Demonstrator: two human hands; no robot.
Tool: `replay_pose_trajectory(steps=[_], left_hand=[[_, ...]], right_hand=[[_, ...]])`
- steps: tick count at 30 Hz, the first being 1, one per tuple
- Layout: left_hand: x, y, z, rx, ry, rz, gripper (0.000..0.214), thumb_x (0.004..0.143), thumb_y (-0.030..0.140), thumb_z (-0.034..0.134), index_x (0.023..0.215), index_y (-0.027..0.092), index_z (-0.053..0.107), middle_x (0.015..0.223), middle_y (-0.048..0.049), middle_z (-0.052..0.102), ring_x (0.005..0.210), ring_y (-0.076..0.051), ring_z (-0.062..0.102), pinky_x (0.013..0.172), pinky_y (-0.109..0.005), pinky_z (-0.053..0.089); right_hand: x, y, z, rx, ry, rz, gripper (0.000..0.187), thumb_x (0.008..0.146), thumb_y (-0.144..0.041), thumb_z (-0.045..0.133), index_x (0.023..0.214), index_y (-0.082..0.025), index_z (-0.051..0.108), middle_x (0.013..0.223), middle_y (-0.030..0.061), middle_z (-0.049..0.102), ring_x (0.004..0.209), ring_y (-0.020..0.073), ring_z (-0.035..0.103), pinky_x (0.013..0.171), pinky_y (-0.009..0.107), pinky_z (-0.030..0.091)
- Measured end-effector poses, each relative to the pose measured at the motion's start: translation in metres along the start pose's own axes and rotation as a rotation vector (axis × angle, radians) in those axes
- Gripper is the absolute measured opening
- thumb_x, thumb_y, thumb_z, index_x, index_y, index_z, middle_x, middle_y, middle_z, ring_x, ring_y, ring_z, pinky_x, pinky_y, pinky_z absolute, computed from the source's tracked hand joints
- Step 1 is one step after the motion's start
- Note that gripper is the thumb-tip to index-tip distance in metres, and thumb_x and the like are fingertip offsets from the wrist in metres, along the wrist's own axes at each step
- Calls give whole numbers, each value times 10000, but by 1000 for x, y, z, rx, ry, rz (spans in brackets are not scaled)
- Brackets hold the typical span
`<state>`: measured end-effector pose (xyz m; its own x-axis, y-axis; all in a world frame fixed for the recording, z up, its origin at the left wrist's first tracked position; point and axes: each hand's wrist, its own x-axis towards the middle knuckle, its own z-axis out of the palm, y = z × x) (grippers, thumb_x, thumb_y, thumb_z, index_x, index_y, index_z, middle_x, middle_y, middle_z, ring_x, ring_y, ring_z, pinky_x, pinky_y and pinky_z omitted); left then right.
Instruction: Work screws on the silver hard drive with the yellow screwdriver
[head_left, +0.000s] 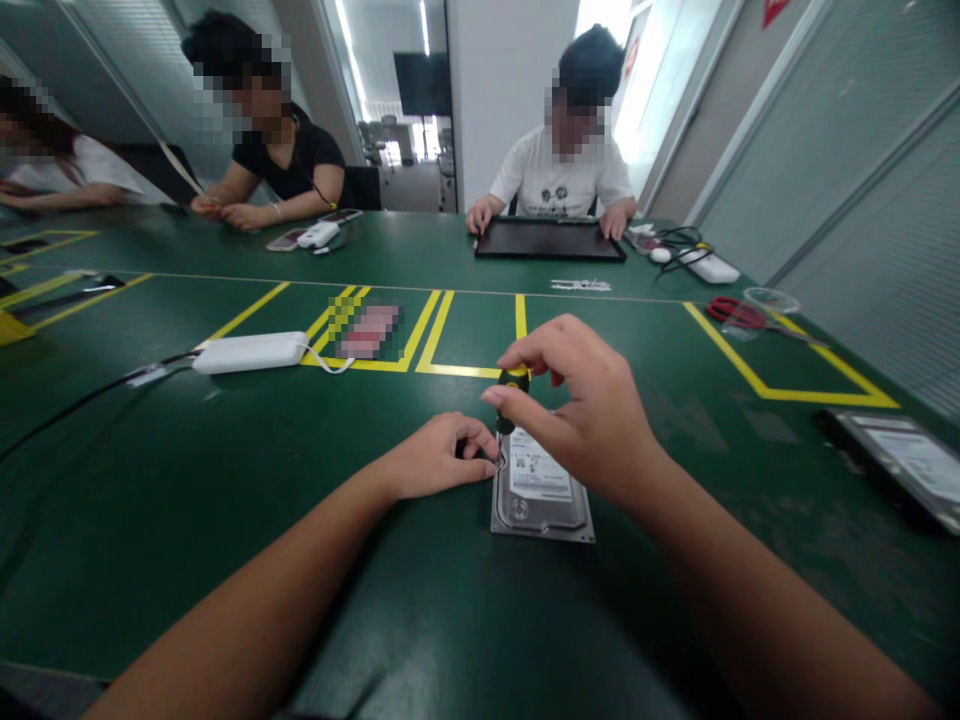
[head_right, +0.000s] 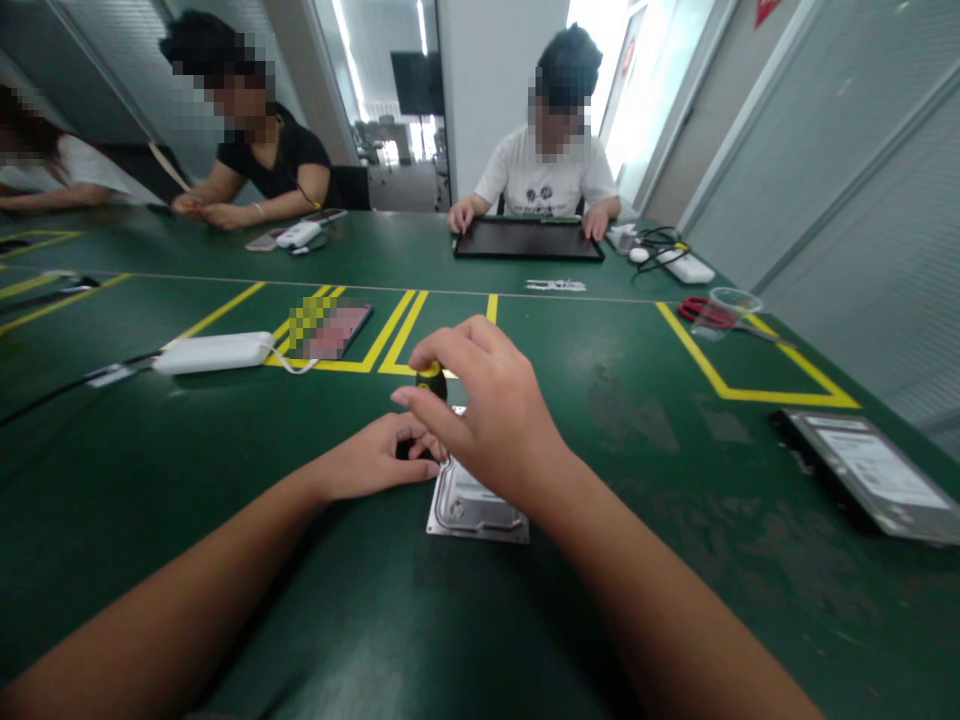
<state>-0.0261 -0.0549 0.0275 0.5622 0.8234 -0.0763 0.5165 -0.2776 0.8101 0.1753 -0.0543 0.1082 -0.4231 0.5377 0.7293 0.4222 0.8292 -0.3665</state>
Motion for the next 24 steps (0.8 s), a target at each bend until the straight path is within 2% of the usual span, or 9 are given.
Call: replay_pose_trajectory(steps=[2, 5, 7, 9, 11, 15, 19, 24], left_hand=[[0, 0, 0, -2, 6, 2, 180, 810, 303, 678, 917, 159, 673, 741, 26, 531, 668, -124, 495, 628, -250, 386], [0, -1, 0, -10, 24, 5, 182, 802, 317, 688, 896, 162, 675, 692, 41, 484, 646, -120, 478, 626, -249, 384], [0, -1, 1, -7, 25, 4, 176, 799, 318, 691, 879, 163, 670, 682, 45, 468, 642, -119, 467, 628, -248, 383], [0, -1, 1, 5, 22, 0, 175, 803, 315, 687, 883, 161, 667, 696, 42, 480, 647, -119, 467, 625, -245, 380], [0, 0, 0, 17, 15, 0, 181, 809, 312, 679, 906, 159, 670, 722, 35, 508, 659, -121, 476, 625, -243, 379], [0, -1, 0, 38, 9, 8, 183, 808, 312, 679, 917, 165, 689, 724, 32, 511, 667, -123, 482, 635, -247, 380], [0, -2, 0, 31, 23, 7, 188, 801, 325, 682, 902, 168, 694, 687, 45, 453, 638, -118, 457, 612, -247, 362], [0, -3, 1, 28, 16, 18, 206, 811, 339, 680, 932, 173, 692, 711, 33, 499, 649, -126, 466, 640, -260, 390]], right_hand=[[0, 0, 0, -13, -5, 3, 112, 853, -211, 638, 960, -182, 650, 926, 26, 663, 854, 159, 579, 770, 304, 459], [-1, -1, -1, -10, -20, 24, 232, 830, -119, 563, 1032, -189, 653, 968, 22, 692, 859, 159, 601, 785, 311, 465], [0, -2, -1, 17, -28, 19, 213, 839, -131, 560, 1021, -188, 654, 975, 28, 692, 885, 164, 607, 804, 317, 470], [0, -2, -1, 35, -28, 5, 138, 861, -207, 611, 991, -187, 653, 966, 36, 675, 898, 169, 596, 798, 314, 471], [1, 0, 0, 29, -19, 1, 141, 852, -279, 675, 954, -185, 650, 931, 35, 651, 877, 166, 576, 770, 302, 466], [0, 1, 0, 4, -8, 12, 118, 835, -209, 660, 948, -180, 645, 917, 22, 661, 854, 159, 580, 764, 295, 460], [0, -2, -2, 10, -40, 48, 283, 803, -99, 557, 1054, -189, 650, 1015, 27, 703, 890, 166, 620, 799, 312, 469], [0, -1, 1, 57, -32, 11, 154, 853, -269, 666, 985, -188, 664, 962, 44, 666, 918, 179, 593, 789, 315, 477]])
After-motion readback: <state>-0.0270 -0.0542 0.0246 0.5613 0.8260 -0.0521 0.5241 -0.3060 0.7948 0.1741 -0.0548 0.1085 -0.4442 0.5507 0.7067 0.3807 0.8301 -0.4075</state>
